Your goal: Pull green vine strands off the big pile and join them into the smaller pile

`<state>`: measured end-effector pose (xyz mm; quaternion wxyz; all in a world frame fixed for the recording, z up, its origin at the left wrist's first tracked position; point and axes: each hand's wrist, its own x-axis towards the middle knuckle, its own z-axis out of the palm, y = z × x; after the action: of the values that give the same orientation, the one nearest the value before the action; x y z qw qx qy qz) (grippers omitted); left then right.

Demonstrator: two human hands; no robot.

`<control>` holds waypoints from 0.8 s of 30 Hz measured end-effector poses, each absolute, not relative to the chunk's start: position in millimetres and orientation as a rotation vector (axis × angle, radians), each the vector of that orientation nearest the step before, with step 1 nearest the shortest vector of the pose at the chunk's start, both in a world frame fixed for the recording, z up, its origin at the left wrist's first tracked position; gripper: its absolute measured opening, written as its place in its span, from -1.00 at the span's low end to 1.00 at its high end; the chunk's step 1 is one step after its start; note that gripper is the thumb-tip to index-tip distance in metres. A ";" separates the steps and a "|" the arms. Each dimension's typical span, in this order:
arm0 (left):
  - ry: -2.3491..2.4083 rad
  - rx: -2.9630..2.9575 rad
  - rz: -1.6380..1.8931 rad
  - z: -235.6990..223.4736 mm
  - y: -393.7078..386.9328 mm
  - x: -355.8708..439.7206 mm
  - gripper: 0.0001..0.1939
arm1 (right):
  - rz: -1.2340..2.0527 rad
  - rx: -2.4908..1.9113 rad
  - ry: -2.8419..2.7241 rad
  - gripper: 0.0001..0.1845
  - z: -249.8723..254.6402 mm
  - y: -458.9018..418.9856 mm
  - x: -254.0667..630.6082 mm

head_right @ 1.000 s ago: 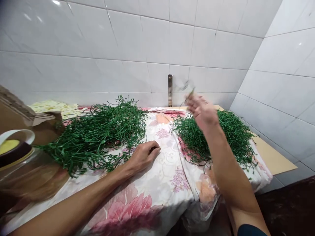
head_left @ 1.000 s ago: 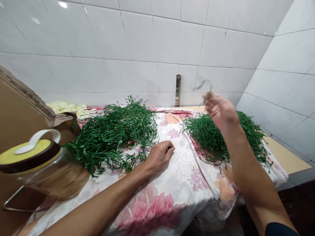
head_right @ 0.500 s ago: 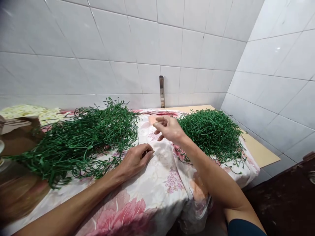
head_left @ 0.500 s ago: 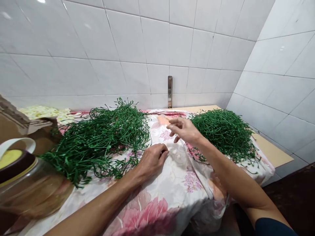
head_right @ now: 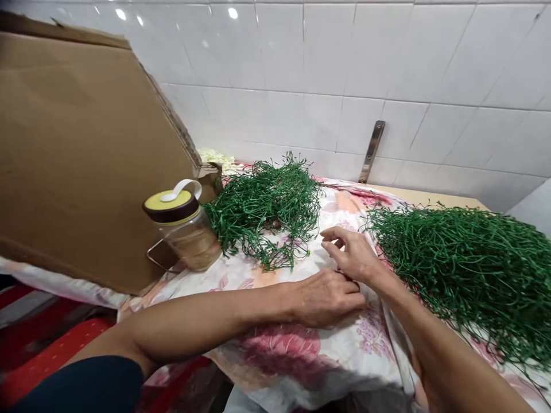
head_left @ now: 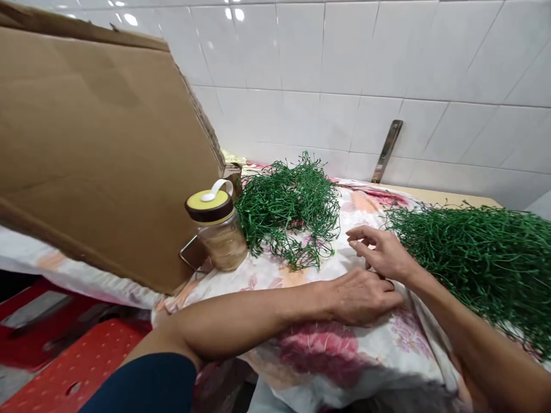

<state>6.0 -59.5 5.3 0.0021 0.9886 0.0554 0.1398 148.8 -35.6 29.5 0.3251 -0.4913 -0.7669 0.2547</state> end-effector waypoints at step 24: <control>0.154 2.973 0.545 -2.8 -54.3 5.1 -0.85 | 1.065 -1.328 -1.936 -0.62 5.9 -28.3 141.5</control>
<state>5.1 -54.3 -2.8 0.0576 0.9807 0.0509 0.1798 141.5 -28.3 5.9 0.2784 -0.4948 -0.7213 0.3967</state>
